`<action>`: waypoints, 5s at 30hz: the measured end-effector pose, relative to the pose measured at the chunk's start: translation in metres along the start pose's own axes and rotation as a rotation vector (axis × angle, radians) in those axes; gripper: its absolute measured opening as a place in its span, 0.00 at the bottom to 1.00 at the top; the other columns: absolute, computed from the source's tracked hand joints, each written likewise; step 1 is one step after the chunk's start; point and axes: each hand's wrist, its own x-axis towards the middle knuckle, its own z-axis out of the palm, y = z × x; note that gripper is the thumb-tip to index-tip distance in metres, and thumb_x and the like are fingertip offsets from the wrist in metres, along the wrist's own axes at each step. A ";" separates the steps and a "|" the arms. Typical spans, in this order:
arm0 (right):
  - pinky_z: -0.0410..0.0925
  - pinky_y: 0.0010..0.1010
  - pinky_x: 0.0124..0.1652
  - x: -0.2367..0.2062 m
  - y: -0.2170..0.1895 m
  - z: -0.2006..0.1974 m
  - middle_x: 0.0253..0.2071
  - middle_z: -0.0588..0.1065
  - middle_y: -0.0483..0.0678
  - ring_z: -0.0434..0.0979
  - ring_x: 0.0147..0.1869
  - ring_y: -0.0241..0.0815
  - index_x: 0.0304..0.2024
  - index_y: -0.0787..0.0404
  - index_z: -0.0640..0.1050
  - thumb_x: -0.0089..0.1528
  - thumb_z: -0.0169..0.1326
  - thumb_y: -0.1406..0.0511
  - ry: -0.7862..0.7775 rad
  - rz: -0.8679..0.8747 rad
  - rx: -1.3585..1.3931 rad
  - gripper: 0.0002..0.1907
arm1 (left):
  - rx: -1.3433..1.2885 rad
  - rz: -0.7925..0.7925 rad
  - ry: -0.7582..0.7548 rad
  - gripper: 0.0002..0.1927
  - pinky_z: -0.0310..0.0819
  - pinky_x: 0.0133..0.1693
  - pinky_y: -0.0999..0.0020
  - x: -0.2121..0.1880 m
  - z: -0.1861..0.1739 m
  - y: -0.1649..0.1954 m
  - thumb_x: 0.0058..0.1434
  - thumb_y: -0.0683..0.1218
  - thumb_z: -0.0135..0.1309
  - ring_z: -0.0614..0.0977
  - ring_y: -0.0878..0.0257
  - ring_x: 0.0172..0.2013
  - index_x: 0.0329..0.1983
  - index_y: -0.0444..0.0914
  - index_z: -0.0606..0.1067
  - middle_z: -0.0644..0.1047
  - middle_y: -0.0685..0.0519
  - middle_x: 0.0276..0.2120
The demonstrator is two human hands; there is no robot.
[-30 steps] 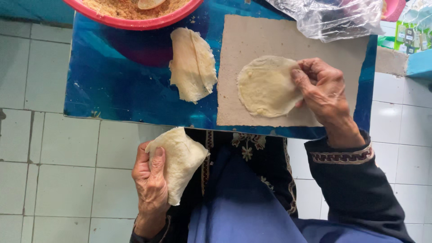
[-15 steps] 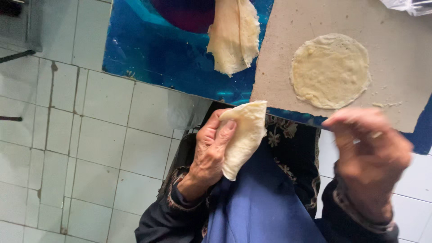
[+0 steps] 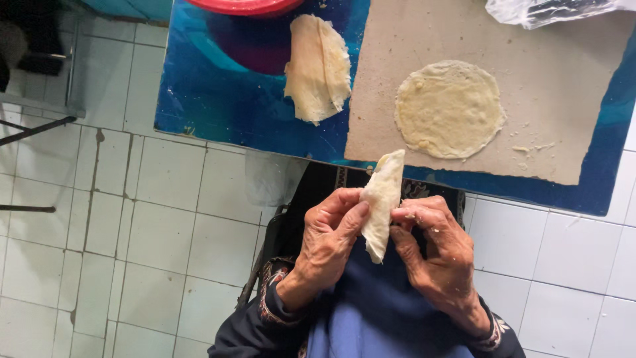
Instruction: The person cuts a stack of thin dough wrappers with a knife, then separates and peels the wrappers apart by hand. They stretch and pull pieces of soft dough, and a flattened round of dough rests on the board as they continue handling wrapper pieces.
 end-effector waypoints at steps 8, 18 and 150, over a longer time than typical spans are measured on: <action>0.72 0.21 0.42 -0.011 0.013 -0.006 0.54 0.71 0.51 0.75 0.44 0.34 0.56 0.68 0.73 0.66 0.56 0.69 0.002 0.160 0.401 0.17 | 0.494 0.304 -0.060 0.07 0.84 0.48 0.70 -0.001 0.018 0.007 0.65 0.35 0.61 0.84 0.66 0.46 0.43 0.34 0.76 0.79 0.50 0.47; 0.72 0.24 0.48 -0.022 0.038 -0.006 0.46 0.74 0.49 0.76 0.49 0.34 0.48 0.67 0.76 0.68 0.54 0.73 0.025 0.270 0.373 0.06 | 0.586 0.366 -0.121 0.11 0.79 0.54 0.68 0.003 0.021 -0.001 0.60 0.36 0.64 0.82 0.61 0.52 0.43 0.35 0.76 0.79 0.49 0.47; 0.71 0.24 0.45 -0.072 0.096 0.021 0.41 0.77 0.46 0.76 0.43 0.31 0.50 0.68 0.75 0.68 0.56 0.67 0.061 0.656 0.684 0.11 | 0.327 0.065 0.211 0.08 0.73 0.46 0.75 -0.014 -0.036 -0.079 0.73 0.42 0.56 0.75 0.71 0.43 0.50 0.35 0.73 0.76 0.55 0.44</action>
